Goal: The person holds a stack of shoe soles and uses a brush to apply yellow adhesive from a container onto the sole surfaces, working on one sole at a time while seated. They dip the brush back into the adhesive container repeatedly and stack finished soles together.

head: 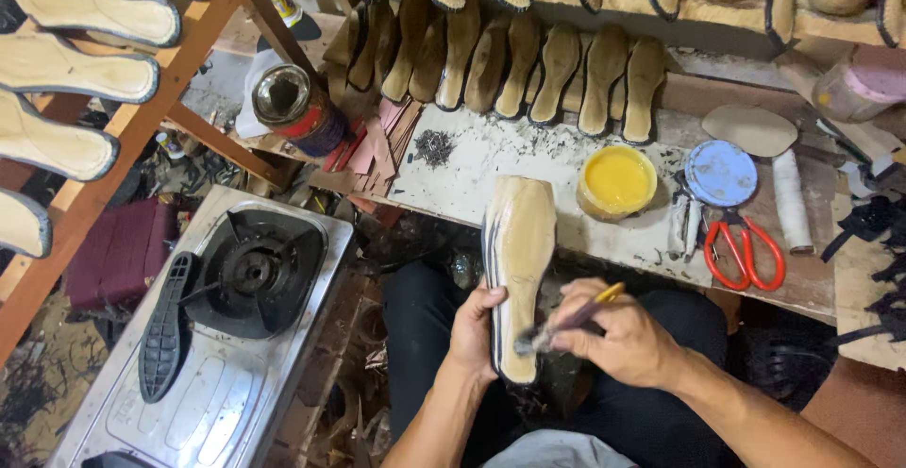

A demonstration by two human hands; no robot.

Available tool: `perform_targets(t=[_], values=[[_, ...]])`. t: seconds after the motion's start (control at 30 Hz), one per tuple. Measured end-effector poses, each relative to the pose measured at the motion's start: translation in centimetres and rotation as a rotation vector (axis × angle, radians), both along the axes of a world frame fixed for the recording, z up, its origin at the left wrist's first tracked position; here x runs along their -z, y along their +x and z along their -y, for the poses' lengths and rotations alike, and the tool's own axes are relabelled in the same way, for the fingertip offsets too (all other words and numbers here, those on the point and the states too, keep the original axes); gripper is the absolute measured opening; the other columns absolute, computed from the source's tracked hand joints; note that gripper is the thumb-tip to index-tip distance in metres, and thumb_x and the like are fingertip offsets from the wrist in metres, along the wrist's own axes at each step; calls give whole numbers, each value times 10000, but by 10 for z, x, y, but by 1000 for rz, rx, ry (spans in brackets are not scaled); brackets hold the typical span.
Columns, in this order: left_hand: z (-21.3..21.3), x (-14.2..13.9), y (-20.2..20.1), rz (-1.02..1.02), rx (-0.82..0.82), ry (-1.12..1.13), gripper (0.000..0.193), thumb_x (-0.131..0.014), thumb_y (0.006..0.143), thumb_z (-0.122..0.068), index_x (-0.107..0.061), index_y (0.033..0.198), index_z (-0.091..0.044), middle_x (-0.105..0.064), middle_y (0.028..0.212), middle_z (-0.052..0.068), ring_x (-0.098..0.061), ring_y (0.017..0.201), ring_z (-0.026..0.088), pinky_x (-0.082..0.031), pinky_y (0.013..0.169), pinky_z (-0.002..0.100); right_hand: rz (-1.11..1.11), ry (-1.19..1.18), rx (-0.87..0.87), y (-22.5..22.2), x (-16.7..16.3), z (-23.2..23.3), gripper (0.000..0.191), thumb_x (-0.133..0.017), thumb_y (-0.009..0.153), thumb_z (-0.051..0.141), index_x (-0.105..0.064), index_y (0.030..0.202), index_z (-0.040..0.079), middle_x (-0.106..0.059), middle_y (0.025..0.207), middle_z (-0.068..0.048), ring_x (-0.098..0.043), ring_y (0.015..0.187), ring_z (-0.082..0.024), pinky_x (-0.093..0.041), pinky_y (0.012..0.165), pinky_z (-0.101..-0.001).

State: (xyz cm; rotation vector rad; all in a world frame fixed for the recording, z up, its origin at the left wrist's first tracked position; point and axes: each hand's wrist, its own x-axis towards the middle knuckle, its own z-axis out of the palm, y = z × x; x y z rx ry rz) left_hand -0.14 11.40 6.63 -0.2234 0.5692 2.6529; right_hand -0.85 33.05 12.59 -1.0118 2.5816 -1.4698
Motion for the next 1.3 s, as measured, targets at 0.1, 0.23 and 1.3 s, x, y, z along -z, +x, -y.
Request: perform_targets(t=[0.1,0.23,1.3], values=[[2,-2,-2,-75,-6,3,557,-592,909,-169,-499,1452,-88,-649,1123,106,-660,935,231,-576,823,375,163,-61,-140,-2,-3,-7,162,-830,816,139,-768,943,60,-771,931,-40,-723,965,-210,-512,1024,-411],[-6,-12,-5,-62,-36,-154,610,-566,843,-157,-493,1446,-100,-664,1238,97,-672,1038,208,-577,889,356,68,-139,185,-15,-12,-6,134,-777,854,120,-749,974,68,-741,962,-44,-705,950,-229,-550,900,-388],[-4,-27,-19,-56,-111,-120,640,-583,852,-158,-452,1477,-125,-611,1298,111,-619,1104,248,-530,953,408,-267,-19,40,-6,-34,0,217,-807,820,176,-729,1013,116,-770,997,-10,-735,924,-179,-553,978,-423]])
